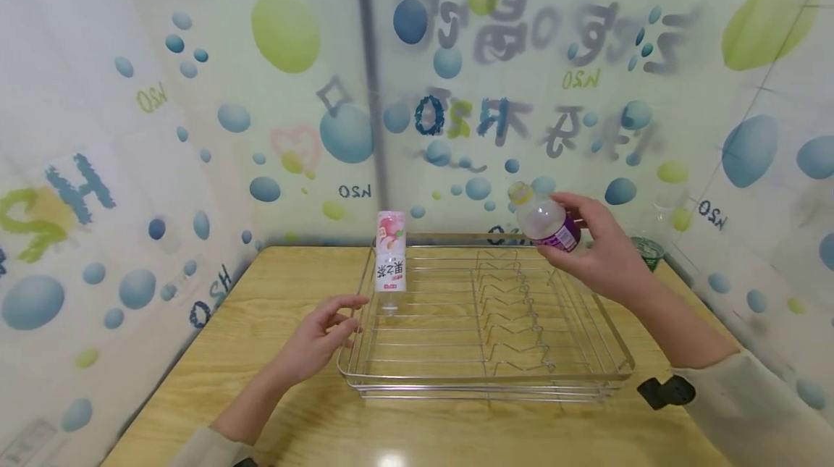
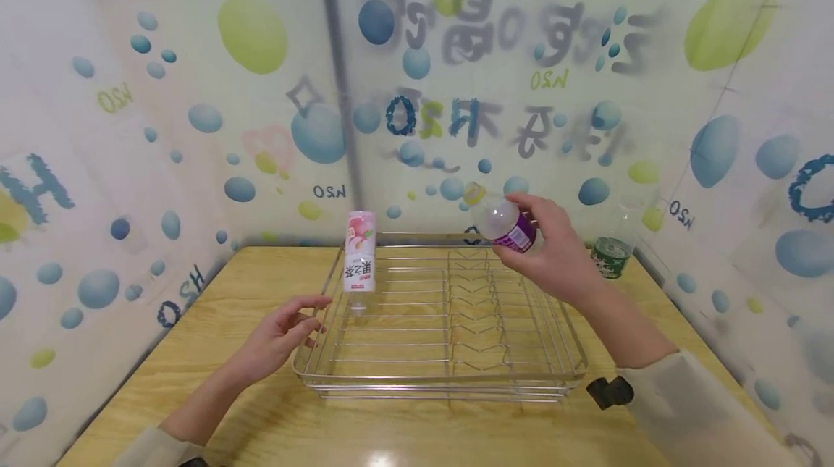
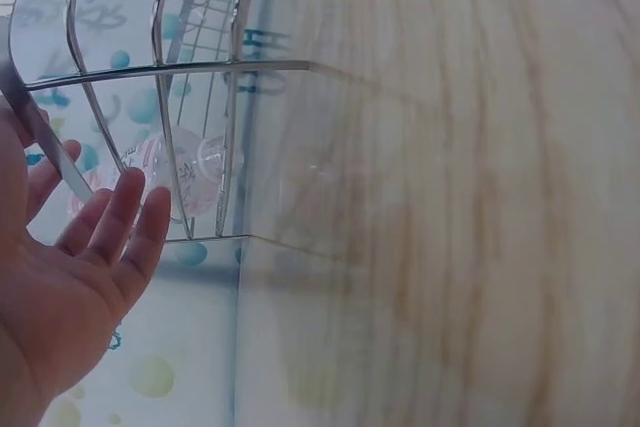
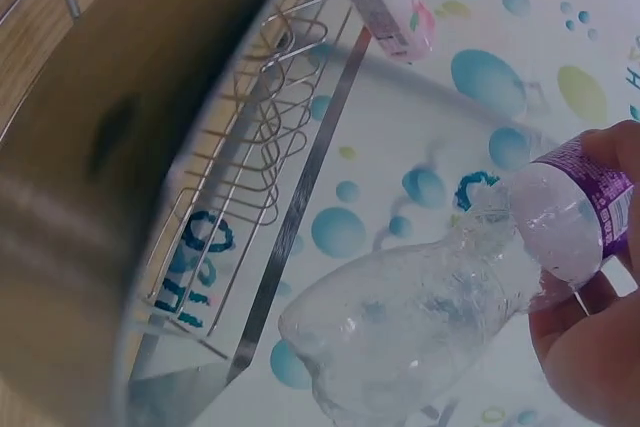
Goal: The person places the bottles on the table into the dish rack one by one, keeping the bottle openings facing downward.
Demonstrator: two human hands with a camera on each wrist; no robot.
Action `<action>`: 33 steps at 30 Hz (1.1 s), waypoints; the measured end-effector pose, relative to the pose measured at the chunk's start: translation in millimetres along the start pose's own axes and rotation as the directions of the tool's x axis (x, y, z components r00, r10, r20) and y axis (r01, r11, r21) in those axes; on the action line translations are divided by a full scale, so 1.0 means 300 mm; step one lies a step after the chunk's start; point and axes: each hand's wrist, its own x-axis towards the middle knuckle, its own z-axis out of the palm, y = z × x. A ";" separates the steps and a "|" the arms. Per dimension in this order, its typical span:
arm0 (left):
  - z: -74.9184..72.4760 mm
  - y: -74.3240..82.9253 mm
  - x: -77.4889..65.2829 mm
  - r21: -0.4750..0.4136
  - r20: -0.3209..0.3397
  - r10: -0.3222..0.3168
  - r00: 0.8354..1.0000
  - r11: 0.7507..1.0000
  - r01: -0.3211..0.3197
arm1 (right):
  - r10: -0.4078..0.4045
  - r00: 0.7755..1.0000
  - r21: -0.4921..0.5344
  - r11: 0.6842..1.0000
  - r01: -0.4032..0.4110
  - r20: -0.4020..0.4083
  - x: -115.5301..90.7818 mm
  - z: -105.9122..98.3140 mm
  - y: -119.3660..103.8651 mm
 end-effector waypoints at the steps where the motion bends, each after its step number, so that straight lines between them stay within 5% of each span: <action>1: -0.004 0.004 -0.001 0.038 -0.015 0.004 1.000 0.999 -0.003 | -0.008 1.000 -0.008 1.000 0.008 0.018 0.005 0.012 -0.011; 10: -0.023 0.041 0.024 0.198 -0.081 0.077 0.994 0.978 -0.060 | -0.087 0.991 -0.075 0.993 0.094 0.100 0.022 0.081 -0.074; 16: -0.016 0.125 0.079 0.250 -0.140 0.167 0.976 0.960 -0.128 | -0.180 0.972 -0.189 0.960 0.206 0.150 0.005 0.142 -0.077; 21: 0.043 0.234 0.146 0.110 -0.056 0.199 0.978 0.975 -0.192 | -0.271 0.944 -0.298 0.900 0.317 0.186 -0.011 0.187 -0.088; 26: 0.130 0.314 0.197 -0.074 0.079 0.109 0.991 0.992 -0.103 | -0.297 0.931 -0.325 0.877 0.353 0.211 -0.026 0.212 -0.107; 33: 0.217 0.348 0.232 -0.097 0.120 0.122 0.985 0.989 -0.110 | -0.292 0.925 -0.315 0.878 0.360 0.242 -0.041 0.233 -0.123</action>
